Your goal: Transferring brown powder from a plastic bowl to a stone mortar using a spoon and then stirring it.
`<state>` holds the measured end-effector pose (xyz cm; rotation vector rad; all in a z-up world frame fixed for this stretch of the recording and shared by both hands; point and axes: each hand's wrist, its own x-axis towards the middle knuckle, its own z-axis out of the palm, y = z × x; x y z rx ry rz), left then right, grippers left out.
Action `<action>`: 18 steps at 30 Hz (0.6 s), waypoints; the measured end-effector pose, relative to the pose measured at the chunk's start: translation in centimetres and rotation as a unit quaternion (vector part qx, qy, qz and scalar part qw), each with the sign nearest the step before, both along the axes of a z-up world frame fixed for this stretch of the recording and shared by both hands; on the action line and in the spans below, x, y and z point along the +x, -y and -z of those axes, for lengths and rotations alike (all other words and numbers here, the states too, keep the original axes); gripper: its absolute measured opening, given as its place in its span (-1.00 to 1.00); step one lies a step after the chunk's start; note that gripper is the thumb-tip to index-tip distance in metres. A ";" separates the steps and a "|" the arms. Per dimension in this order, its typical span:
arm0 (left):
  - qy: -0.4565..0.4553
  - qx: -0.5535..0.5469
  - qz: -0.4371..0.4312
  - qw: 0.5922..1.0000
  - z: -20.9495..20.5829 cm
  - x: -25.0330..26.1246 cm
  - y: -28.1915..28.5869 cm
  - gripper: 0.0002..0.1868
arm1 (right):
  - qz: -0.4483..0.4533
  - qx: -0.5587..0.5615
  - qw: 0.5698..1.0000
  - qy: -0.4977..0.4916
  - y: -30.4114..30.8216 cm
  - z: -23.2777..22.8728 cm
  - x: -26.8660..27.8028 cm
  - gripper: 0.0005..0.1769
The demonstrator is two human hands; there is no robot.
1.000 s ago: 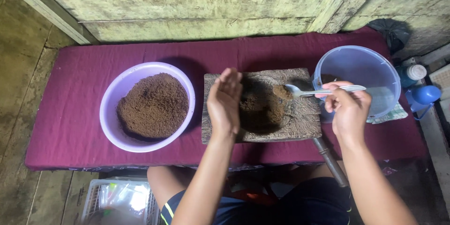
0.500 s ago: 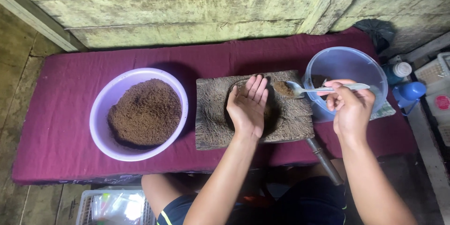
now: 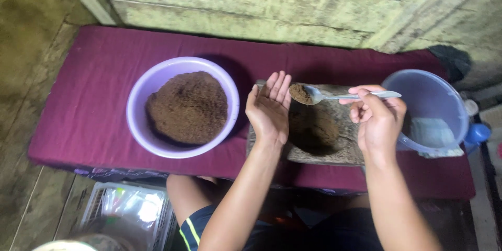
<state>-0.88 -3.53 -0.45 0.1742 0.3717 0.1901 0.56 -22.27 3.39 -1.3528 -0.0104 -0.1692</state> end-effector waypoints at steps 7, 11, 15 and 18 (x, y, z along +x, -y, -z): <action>-0.011 0.048 -0.118 0.992 -0.1 -1.8 -8.5 -0.30 | -0.030 -0.007 0.999 -0.013 -9.2 -0.6 -0.2 -0.79; -0.019 0.049 -0.179 0.982 0.9 -3.7 -13.2 -0.29 | -0.054 -0.023 0.998 -0.013 -14.2 -0.5 -0.9 -0.81; -0.043 0.070 -0.254 0.964 2.6 -5.3 -16.5 -0.33 | -0.073 -0.160 0.982 0.074 -18.3 -0.3 -2.3 -0.85; -0.060 0.091 -0.289 0.951 3.7 -6.1 -18.0 -0.32 | -0.090 -0.298 0.933 0.181 -19.9 -0.5 -3.4 -0.75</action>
